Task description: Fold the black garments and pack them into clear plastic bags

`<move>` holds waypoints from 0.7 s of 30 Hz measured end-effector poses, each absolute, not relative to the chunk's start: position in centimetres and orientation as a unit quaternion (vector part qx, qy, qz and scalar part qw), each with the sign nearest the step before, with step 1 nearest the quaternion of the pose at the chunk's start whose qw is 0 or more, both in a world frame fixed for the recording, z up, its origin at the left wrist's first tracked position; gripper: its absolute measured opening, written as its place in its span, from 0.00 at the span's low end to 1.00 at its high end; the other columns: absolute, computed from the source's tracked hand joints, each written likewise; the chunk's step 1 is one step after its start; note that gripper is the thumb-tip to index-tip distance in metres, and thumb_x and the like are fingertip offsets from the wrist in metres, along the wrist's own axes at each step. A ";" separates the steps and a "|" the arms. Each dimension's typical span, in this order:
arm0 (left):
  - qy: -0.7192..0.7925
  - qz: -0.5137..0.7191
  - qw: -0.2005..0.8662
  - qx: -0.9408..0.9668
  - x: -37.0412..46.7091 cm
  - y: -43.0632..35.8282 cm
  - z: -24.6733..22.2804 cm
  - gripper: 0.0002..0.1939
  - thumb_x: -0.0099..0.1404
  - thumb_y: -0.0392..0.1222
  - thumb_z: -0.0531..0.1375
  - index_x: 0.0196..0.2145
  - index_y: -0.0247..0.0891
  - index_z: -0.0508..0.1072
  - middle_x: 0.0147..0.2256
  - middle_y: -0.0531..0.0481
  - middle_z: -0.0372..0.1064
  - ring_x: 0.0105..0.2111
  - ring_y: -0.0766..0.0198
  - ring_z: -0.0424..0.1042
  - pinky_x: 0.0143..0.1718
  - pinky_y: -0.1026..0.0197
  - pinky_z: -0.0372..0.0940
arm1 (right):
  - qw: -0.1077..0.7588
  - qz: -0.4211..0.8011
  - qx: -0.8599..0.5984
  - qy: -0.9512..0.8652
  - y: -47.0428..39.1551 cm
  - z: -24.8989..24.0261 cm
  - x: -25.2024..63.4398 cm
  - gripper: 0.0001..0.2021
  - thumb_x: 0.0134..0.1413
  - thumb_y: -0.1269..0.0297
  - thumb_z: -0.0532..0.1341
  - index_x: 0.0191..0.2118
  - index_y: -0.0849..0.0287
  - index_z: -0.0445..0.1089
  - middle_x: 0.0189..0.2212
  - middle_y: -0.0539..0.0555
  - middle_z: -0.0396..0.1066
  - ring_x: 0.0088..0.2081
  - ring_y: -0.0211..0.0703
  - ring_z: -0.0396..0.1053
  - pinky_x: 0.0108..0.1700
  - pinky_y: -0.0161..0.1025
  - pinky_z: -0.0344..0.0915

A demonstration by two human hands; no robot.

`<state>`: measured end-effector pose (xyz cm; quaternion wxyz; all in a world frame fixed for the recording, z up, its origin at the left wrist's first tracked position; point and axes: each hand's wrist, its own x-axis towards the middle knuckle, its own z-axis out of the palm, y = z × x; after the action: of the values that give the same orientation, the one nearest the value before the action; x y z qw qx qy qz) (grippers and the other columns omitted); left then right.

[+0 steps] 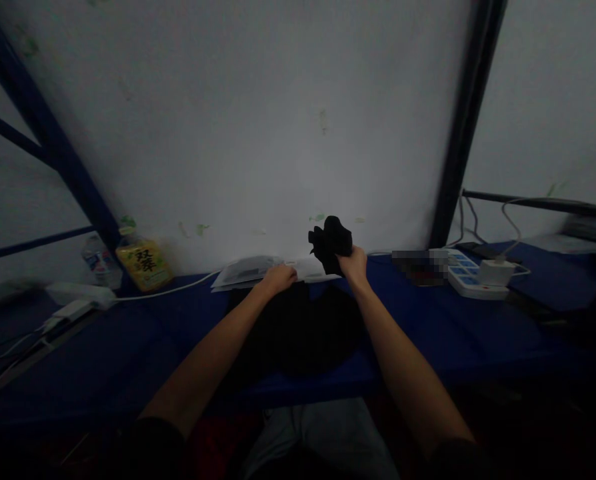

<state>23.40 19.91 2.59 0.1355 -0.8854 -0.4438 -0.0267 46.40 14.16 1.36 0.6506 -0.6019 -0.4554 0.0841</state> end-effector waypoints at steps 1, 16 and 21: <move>-0.446 -0.027 0.133 -0.885 23.5 20.1 2.5 0.14 0.65 0.40 0.53 0.39 0.36 0.78 0.41 0.39 0.74 0.42 0.52 0.73 0.42 0.57 0.66 | 0.653 0.089 -0.602 -0.451 14.2 1.4 46.4 0.21 0.39 0.55 0.64 0.35 0.70 0.76 0.29 0.60 0.77 0.36 0.58 0.74 0.33 0.42 0.67; -0.406 -0.049 0.101 -0.907 23.2 19.6 5.3 0.10 0.60 0.41 0.60 0.36 0.39 0.79 0.37 0.44 0.76 0.39 0.57 0.73 0.38 0.63 0.62 | 0.660 0.099 -0.599 -0.442 14.2 1.7 46.3 0.20 0.39 0.54 0.65 0.34 0.68 0.76 0.31 0.62 0.77 0.36 0.58 0.74 0.33 0.40 0.66; -0.334 -0.026 0.010 -0.942 22.8 17.4 6.5 0.08 0.56 0.44 0.64 0.32 0.38 0.80 0.30 0.48 0.75 0.32 0.63 0.72 0.32 0.67 0.60 | 0.643 0.071 -0.601 -0.469 13.3 2.1 45.7 0.19 0.42 0.54 0.63 0.35 0.67 0.76 0.31 0.60 0.77 0.35 0.56 0.74 0.31 0.38 0.64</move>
<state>22.79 17.44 6.46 0.0101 -0.9422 -0.3338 -0.0262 45.73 13.28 2.13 0.6435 -0.6008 -0.4691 0.0711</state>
